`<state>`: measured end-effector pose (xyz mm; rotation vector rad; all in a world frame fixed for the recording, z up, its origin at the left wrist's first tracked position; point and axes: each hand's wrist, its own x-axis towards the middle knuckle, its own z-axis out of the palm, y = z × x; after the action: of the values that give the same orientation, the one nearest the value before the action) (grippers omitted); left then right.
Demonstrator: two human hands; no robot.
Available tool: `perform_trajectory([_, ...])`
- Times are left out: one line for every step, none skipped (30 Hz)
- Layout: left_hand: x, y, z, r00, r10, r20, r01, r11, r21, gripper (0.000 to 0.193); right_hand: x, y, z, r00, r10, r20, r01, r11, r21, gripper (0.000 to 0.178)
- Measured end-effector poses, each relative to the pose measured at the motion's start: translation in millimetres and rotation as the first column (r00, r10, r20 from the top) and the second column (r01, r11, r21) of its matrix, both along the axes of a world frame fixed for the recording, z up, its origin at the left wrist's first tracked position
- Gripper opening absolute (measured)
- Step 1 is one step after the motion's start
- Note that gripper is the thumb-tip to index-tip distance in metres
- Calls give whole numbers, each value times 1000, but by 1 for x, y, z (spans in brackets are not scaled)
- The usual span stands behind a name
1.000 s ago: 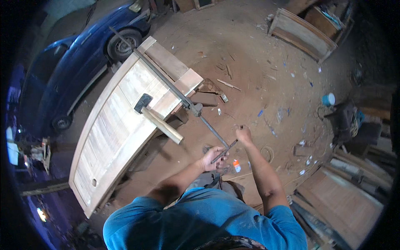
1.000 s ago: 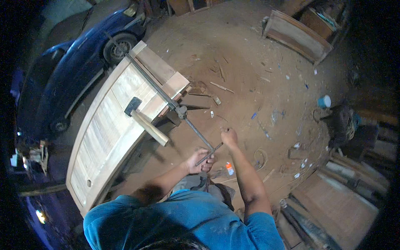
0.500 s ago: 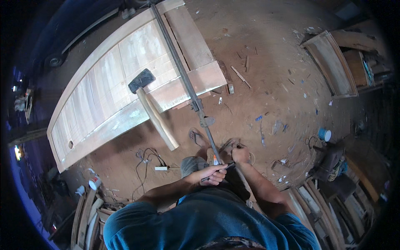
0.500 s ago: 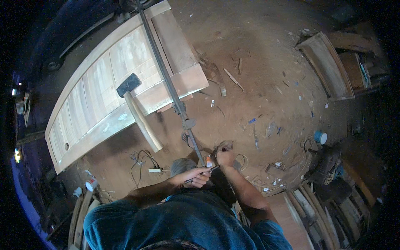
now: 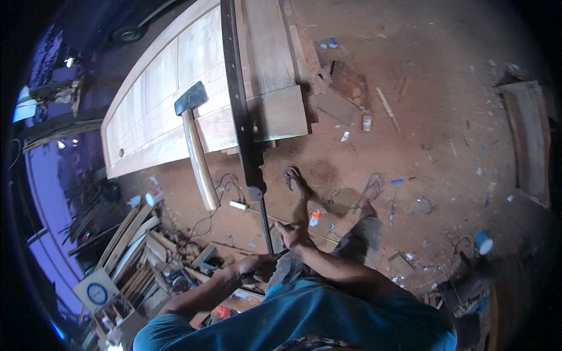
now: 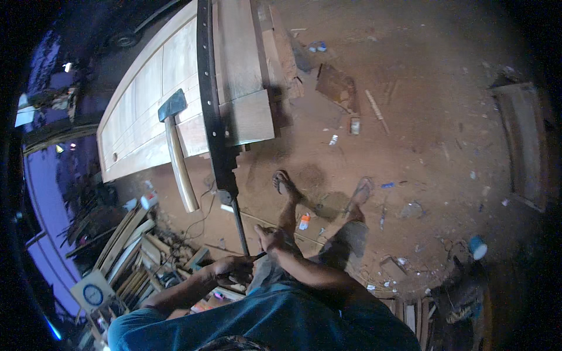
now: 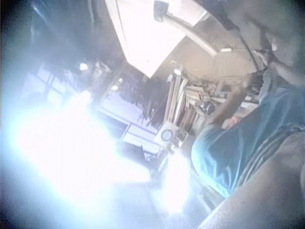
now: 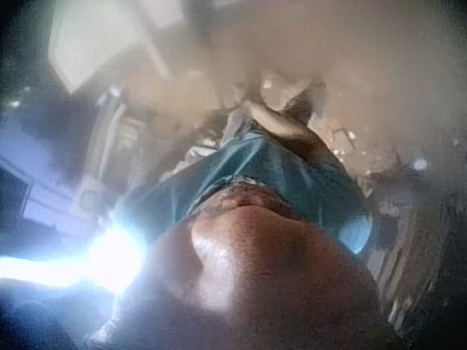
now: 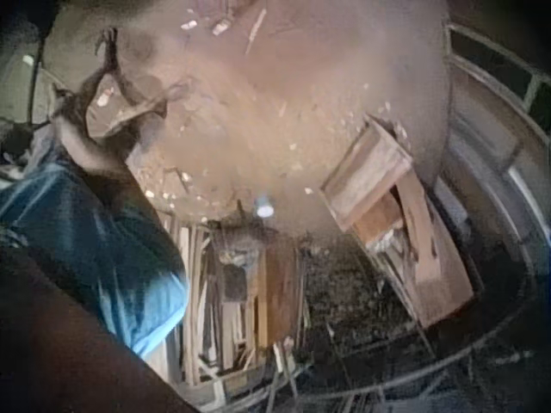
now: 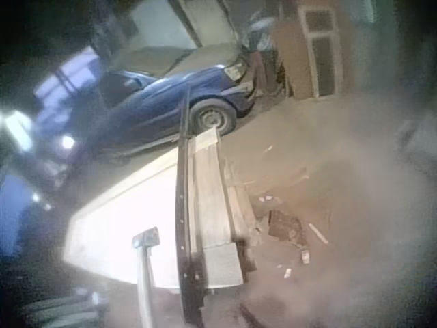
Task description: The person assembles a large wooden structure by hand, using a hammer to tap planks into place and a metal clamp to secure them. They repeatedly adjust the clamp and hammer along the length of the structure to ensure the pieces are tightly fitted.
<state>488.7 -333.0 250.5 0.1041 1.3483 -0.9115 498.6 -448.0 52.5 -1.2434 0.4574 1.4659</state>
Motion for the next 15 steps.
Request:
perform_trajectory([-3,-6,2,1000,11,-11,-11,999,45,33,-16,6,-14,996,48,68,-52,997,50,45])
perform_trajectory([-7,-10,0,1000,10,-13,-9,997,70,27,-12,16,-8,993,36,114,-53,988,147,46])
perform_trajectory([-7,-21,-3,997,40,-61,-28,981,191,26,-7,25,-1,988,16,155,-54,969,242,48])
perform_trajectory([-7,-36,-9,992,80,-98,-47,952,304,25,4,31,8,997,68,-49,-53,965,258,47])
perform_trajectory([-3,-43,-8,985,110,-131,-45,907,418,23,19,41,22,962,110,-251,-44,966,254,46])
perform_trajectory([2,-49,-5,982,149,-118,-81,888,452,27,19,42,24,960,101,-261,-38,971,234,46])
perform_trajectory([7,-52,-3,977,186,-100,-116,868,484,33,19,41,24,959,89,-268,-32,977,213,47])
perform_trajectory([8,-54,-1,972,220,-79,-149,845,514,40,17,40,25,975,94,-202,-53,979,196,48])
perform_trajectory([-3,-48,-4,961,266,-76,-203,866,458,41,17,42,28,988,93,-126,-69,981,184,49])
perform_trajectory([-2,-46,-5,969,241,-47,-198,880,432,42,8,47,15,987,158,17,-158,974,165,50])
perform_trajectory([1,-44,-1,977,214,-22,-186,894,407,43,0,55,3,964,216,156,-237,963,128,52])
perform_trajectory([-6,-38,-4,979,205,8,-193,908,372,44,6,53,12,961,222,164,-238,968,85,50])
perform_trajectory([-23,-32,-7,987,148,68,-162,922,350,41,16,46,24,955,239,175,-247,968,29,49])
perform_trajectory([-39,-28,-11,987,90,132,-130,934,334,42,21,39,35,949,255,184,-254,967,-32,47])
perform_trajectory([-22,-34,4,985,-116,130,47,896,441,43,-1,42,-5,924,157,348,-147,988,-57,49])
